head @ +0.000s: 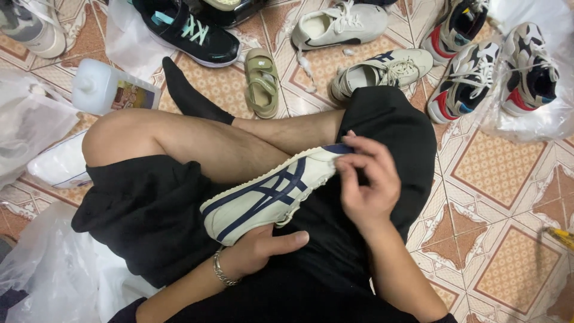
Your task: The person is cleaning individual shoes with a tissue and then placing them into plastic bags for storage.
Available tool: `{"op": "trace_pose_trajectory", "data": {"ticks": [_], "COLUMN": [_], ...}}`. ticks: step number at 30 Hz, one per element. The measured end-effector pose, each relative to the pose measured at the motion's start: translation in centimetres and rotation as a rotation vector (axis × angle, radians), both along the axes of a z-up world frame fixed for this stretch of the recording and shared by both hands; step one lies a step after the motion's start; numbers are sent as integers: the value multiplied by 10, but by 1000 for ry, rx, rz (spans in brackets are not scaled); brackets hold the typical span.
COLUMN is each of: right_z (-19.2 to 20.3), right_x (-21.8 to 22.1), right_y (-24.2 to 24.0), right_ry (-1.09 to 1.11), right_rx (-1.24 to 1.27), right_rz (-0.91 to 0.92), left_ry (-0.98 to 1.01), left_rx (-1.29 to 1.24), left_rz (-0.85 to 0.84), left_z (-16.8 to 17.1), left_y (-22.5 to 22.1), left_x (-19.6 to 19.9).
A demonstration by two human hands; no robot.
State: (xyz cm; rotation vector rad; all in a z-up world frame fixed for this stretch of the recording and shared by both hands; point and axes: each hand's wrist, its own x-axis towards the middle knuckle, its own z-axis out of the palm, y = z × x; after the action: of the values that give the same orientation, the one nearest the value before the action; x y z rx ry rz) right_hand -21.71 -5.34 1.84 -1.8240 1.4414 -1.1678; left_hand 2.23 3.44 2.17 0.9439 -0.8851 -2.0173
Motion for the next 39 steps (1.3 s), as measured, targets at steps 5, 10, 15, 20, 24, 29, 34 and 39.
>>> {"op": "trace_pose_trajectory", "data": {"ticks": [5, 10, 15, 20, 24, 29, 34, 39], "right_z": [6, 2, 2, 6, 6, -6, -11, -52], "right_x": [18, 9, 10, 6, 11, 1, -3, -35], "right_y": [11, 4, 13, 7, 11, 8, 7, -1], "right_ry": [50, 69, -38, 13, -77, -15, -49, -207], "right_rx": [-53, -10, 26, 36, -38, -31, -76, -219], "right_rz": [59, 30, 135, 102, 216, 150, 251, -27], "left_ry": [24, -181, -308, -489, -522, -519, -569, -621], "left_rx": [-36, -191, -340, -403, -497, -476, -446, -369], "left_rz": [-13, -17, -58, -93, -39, -53, -94, -41], "left_z": [2, -10, -33, -48, -35, -22, -48, -104], "left_y": [-2, 5, 24, 34, 28, 10, 23, 38], "left_x": [-5, -3, -13, -15, -17, -9, -21, -49]}}
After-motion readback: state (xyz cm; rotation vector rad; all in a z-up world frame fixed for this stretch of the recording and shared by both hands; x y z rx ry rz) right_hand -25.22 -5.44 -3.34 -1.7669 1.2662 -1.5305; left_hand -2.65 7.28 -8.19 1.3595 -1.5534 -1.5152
